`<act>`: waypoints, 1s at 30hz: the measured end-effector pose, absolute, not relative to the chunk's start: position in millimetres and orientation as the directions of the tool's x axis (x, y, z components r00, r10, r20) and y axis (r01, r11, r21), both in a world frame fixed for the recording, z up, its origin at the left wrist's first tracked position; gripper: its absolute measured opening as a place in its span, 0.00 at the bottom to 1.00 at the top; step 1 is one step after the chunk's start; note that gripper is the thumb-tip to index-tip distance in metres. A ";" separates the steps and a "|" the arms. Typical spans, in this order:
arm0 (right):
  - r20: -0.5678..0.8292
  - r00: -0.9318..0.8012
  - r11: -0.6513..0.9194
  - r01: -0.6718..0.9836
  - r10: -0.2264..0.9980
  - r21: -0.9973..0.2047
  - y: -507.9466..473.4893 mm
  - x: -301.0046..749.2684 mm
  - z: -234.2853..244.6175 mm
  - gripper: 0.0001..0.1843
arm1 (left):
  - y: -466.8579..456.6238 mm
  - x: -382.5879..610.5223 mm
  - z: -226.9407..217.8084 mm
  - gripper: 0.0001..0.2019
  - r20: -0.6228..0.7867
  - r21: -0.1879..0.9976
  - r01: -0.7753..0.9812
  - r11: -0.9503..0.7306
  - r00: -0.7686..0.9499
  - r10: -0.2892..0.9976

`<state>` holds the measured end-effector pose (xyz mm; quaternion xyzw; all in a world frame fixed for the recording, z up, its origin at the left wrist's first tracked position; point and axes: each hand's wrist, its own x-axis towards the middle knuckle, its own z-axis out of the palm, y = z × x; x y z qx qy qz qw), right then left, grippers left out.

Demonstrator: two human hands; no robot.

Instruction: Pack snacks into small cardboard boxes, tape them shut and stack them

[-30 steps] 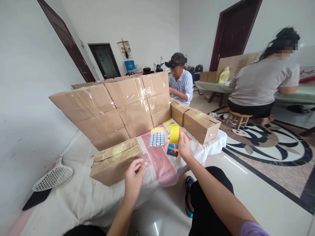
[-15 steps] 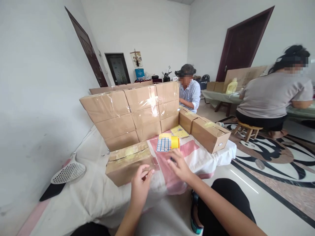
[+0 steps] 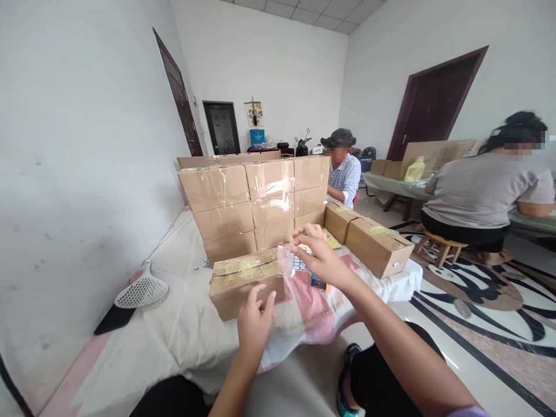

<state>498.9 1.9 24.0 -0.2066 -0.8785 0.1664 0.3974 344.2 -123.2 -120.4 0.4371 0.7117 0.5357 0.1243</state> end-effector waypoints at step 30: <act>0.140 -0.835 0.474 0.157 0.532 -0.867 63.8 443.4 -93.4 0.54 | -87.8 306.4 -155.0 0.19 0.513 0.626 0.770 0.124 -0.526 0.679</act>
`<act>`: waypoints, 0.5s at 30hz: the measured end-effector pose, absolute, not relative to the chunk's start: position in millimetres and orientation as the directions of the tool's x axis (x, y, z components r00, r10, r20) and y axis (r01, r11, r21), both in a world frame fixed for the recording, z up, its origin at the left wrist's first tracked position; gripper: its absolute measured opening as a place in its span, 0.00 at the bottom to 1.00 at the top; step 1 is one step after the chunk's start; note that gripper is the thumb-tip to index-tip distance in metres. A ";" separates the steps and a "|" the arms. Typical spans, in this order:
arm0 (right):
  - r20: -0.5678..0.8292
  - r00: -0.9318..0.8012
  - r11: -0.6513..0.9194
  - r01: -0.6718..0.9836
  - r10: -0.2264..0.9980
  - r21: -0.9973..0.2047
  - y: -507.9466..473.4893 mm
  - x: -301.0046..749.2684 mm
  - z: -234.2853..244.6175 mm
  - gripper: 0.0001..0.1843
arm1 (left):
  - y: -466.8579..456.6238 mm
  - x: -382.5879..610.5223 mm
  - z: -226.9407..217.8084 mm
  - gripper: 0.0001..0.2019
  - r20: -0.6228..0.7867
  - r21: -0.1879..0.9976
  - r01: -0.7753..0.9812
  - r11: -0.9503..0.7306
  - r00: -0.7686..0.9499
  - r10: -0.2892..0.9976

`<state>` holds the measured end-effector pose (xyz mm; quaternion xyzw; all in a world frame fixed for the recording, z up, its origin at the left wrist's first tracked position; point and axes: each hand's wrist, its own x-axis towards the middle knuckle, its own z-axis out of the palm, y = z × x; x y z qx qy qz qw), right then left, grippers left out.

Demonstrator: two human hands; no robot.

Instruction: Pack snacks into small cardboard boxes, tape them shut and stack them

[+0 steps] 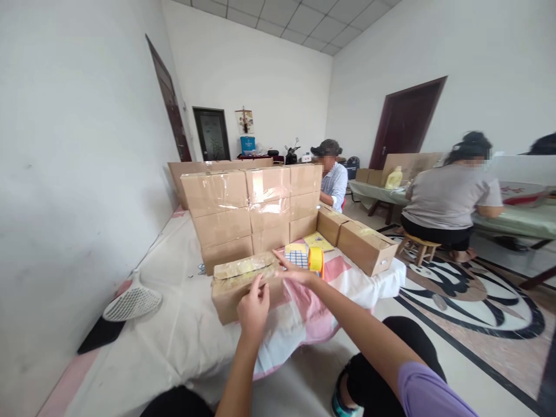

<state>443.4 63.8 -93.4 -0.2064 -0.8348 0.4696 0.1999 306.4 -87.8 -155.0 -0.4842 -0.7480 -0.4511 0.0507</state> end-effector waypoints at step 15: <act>0.625 -0.346 0.696 0.127 0.699 -0.707 -38.9 616.8 -110.5 0.55 | -94.0 295.4 -204.3 0.15 0.888 0.363 0.875 -0.320 -0.221 0.403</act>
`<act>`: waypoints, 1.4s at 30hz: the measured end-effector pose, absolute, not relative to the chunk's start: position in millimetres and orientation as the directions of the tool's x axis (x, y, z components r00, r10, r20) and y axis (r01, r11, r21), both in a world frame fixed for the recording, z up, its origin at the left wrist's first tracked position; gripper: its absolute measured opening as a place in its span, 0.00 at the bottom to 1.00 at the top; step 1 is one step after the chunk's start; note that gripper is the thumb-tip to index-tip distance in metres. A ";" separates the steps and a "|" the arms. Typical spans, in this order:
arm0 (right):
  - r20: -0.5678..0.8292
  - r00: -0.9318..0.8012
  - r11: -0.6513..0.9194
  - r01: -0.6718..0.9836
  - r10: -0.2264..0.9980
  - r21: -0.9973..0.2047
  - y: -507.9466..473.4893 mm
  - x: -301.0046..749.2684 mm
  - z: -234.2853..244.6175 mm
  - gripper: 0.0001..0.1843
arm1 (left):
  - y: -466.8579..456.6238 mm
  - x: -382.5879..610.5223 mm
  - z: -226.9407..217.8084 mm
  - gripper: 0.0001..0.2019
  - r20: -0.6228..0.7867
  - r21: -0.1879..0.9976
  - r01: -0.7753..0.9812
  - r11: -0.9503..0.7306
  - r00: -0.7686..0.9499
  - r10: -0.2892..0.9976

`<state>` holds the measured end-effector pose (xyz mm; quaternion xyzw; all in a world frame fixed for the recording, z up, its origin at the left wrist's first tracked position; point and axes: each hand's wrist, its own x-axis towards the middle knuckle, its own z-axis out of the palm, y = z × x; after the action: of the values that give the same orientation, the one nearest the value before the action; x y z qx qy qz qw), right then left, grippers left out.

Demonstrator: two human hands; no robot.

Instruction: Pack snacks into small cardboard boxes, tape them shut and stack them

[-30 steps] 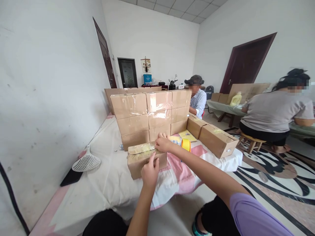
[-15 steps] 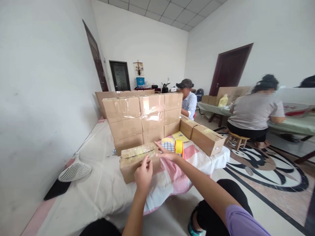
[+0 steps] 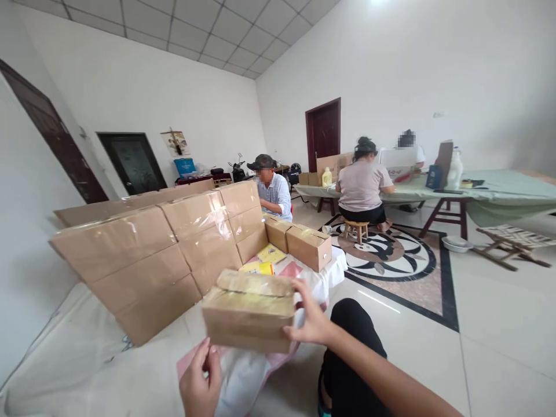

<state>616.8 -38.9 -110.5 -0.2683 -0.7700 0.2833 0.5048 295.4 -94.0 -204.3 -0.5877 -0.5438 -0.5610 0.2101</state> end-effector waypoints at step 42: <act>0.389 0.243 0.056 0.784 0.889 -0.619 112.9 747.1 -119.6 0.63 | -91.1 321.8 -198.5 0.16 0.777 0.164 0.941 -0.297 0.062 0.626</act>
<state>747.1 112.9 -119.6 -0.6837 -0.6115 0.0668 0.3927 321.8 -91.1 -198.5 -0.7013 -0.5585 -0.3961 0.1984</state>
